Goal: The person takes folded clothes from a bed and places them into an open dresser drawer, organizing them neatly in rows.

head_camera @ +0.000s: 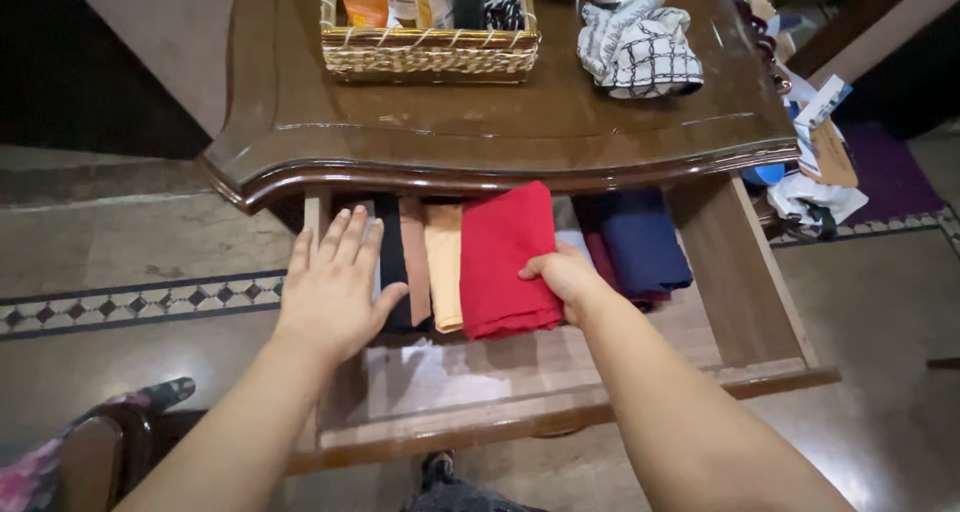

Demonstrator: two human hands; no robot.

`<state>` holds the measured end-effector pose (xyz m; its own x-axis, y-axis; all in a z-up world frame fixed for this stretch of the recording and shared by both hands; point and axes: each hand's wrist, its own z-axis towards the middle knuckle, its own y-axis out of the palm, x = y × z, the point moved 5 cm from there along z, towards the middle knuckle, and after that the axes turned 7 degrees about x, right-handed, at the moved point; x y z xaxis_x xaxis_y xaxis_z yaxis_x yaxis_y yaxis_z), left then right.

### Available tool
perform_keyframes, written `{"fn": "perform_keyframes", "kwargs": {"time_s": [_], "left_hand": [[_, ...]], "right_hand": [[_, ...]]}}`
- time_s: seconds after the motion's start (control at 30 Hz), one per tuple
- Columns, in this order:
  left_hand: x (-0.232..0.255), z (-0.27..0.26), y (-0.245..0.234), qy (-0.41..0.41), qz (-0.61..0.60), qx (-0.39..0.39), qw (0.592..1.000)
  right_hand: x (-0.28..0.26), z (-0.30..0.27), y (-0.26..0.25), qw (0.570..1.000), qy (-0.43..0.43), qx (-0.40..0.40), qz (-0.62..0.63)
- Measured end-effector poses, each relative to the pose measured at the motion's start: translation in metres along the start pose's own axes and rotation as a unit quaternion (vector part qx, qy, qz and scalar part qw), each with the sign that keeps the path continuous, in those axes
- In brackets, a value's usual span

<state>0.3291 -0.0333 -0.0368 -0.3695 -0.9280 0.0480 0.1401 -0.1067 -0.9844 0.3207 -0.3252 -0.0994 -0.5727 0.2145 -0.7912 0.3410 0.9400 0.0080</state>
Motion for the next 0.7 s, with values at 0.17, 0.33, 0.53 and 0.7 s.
{"fn": "perform_keyframes", "kwargs": {"time_s": [0.17, 0.33, 0.53, 0.7], "left_hand": [[0.008, 0.02, 0.017, 0.029, -0.007, -0.018, 0.999], [0.014, 0.031, 0.028, 0.044, -0.014, -0.045, 0.998], [0.019, 0.037, 0.041, 0.058, -0.012, -0.063, 0.996], [0.026, 0.035, 0.051, 0.07, -0.029, -0.074, 0.994]], "right_hand": [[0.009, 0.019, 0.017, 0.999, 0.047, -0.025, -0.008], [0.029, 0.038, 0.035, 0.996, 0.044, -0.057, -0.042], [0.036, 0.063, 0.041, 0.996, 0.012, -0.033, -0.086], [0.049, 0.094, 0.035, 0.99, -0.034, 0.041, -0.131]]}}
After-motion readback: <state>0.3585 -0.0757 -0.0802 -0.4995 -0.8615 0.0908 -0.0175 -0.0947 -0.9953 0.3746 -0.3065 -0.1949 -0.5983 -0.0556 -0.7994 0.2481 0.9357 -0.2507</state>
